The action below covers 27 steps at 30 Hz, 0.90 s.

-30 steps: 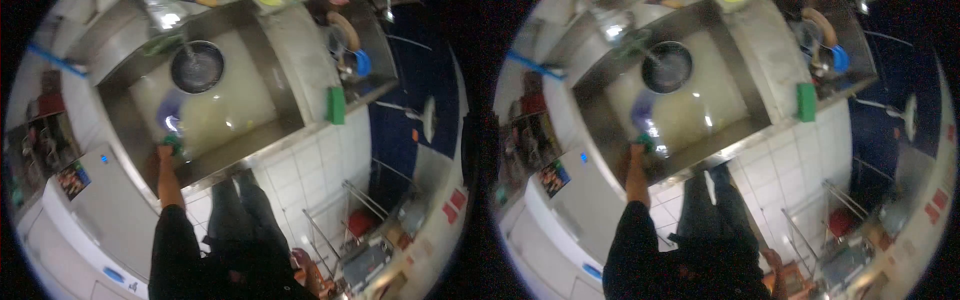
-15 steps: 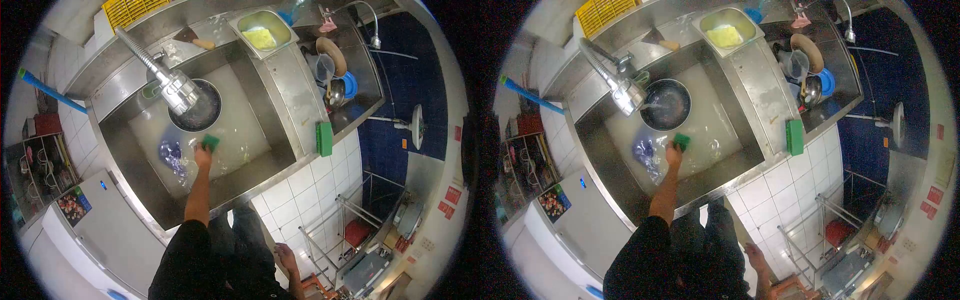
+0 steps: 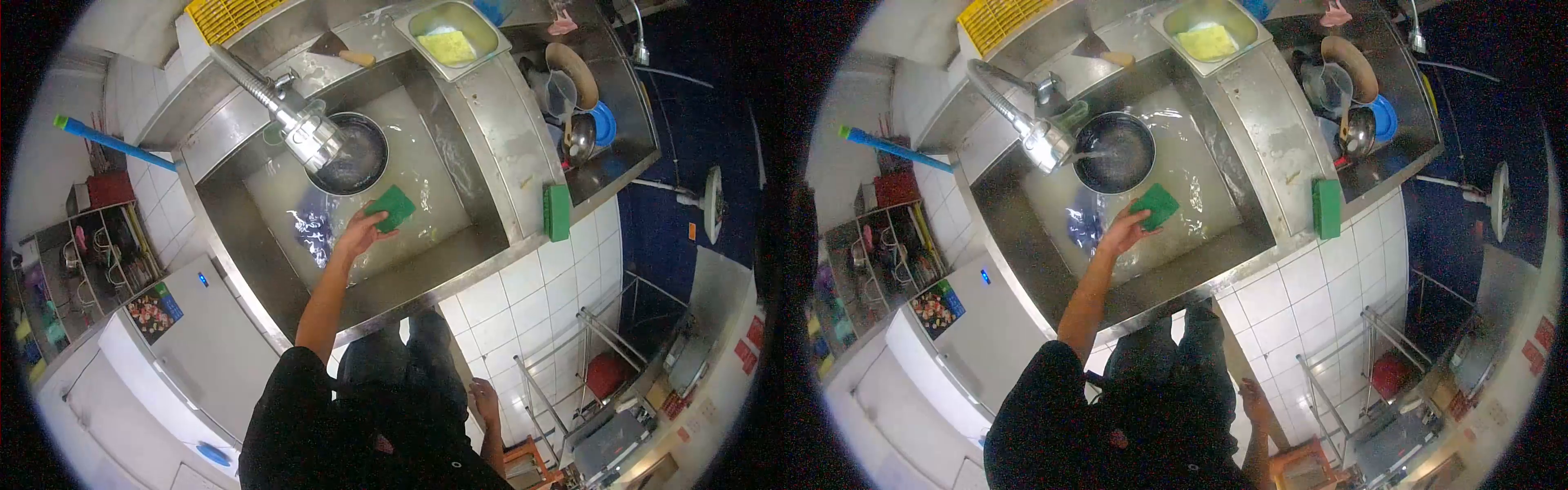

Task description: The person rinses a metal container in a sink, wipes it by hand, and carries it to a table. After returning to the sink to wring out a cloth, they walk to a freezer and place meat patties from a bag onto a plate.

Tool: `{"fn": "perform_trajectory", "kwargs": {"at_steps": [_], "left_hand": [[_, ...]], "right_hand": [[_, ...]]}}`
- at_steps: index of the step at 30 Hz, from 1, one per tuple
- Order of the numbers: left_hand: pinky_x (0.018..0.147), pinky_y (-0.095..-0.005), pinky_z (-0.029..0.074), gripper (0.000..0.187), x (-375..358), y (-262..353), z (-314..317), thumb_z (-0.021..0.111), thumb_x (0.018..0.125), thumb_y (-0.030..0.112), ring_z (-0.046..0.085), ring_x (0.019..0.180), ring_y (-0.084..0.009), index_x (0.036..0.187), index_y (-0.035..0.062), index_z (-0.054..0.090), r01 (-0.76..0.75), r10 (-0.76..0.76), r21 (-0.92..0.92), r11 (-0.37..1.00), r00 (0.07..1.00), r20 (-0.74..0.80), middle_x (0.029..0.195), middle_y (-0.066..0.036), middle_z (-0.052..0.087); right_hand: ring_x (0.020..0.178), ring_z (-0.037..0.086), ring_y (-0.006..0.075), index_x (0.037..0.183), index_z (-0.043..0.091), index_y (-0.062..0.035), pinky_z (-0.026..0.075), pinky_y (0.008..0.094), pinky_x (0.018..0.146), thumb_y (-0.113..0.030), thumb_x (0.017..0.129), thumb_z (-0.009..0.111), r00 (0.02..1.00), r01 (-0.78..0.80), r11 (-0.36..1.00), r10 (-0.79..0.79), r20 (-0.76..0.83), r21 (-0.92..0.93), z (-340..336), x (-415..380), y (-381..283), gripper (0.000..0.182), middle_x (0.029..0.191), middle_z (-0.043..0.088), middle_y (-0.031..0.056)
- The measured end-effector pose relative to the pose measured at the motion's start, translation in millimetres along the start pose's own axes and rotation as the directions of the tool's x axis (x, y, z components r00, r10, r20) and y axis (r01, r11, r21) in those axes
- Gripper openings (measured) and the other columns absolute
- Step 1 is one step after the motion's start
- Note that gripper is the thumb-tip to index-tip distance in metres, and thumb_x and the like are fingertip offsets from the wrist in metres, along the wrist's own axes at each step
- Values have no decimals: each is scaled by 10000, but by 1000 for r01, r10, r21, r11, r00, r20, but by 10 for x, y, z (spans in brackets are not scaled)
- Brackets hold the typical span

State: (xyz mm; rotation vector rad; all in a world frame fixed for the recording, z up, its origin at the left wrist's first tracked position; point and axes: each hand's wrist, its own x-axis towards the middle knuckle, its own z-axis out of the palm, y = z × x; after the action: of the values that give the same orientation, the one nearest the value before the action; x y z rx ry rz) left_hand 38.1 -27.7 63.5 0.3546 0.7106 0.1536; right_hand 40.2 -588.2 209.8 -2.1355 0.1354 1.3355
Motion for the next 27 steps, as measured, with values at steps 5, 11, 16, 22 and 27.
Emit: {"fn": "perform_trajectory", "kwargs": {"at_steps": [5,11,16,22,27], "left_hand": [[692,-319,587,238,163,237,818,626,887,144,637,860,-155,1091,41,556,-258,324,370,892,937,-127,1005,-58,628],[703,-356,575,253,545,1266,2201,547,935,163,644,880,-185,1116,-12,574,-670,664,200,715,740,107,1018,-100,651],[567,-293,488,362,723,1327,2267,614,893,291,584,698,-155,1037,-31,535,-683,749,307,663,617,-243,892,-93,611],[620,-326,476,209,204,-322,-389,633,852,224,586,680,-169,877,18,621,-131,814,856,501,407,-414,715,-94,614],[796,-425,501,427,-71,-359,-1655,689,780,353,631,891,-331,1005,1,596,380,788,875,299,419,-451,931,-153,655]], "right_hand": [[826,637,185,1171,579,-21,493,298,699,-208,900,562,1000,-12,997,11,-13,-78,-28,62,-216,329,992,651,113],[822,646,162,1151,564,-49,492,286,651,-234,900,552,1000,-27,999,27,-4,26,-219,134,3,312,1002,652,98],[777,616,127,1175,561,-88,448,233,611,-195,878,582,981,-190,968,194,-10,162,-365,136,58,317,919,647,46],[770,616,141,1180,557,-107,443,239,606,-265,870,646,974,-224,959,223,21,172,-488,111,140,359,973,649,48],[807,618,129,1185,567,-73,457,281,664,-242,898,581,968,-249,945,235,88,212,-569,178,111,333,946,656,47]]}}
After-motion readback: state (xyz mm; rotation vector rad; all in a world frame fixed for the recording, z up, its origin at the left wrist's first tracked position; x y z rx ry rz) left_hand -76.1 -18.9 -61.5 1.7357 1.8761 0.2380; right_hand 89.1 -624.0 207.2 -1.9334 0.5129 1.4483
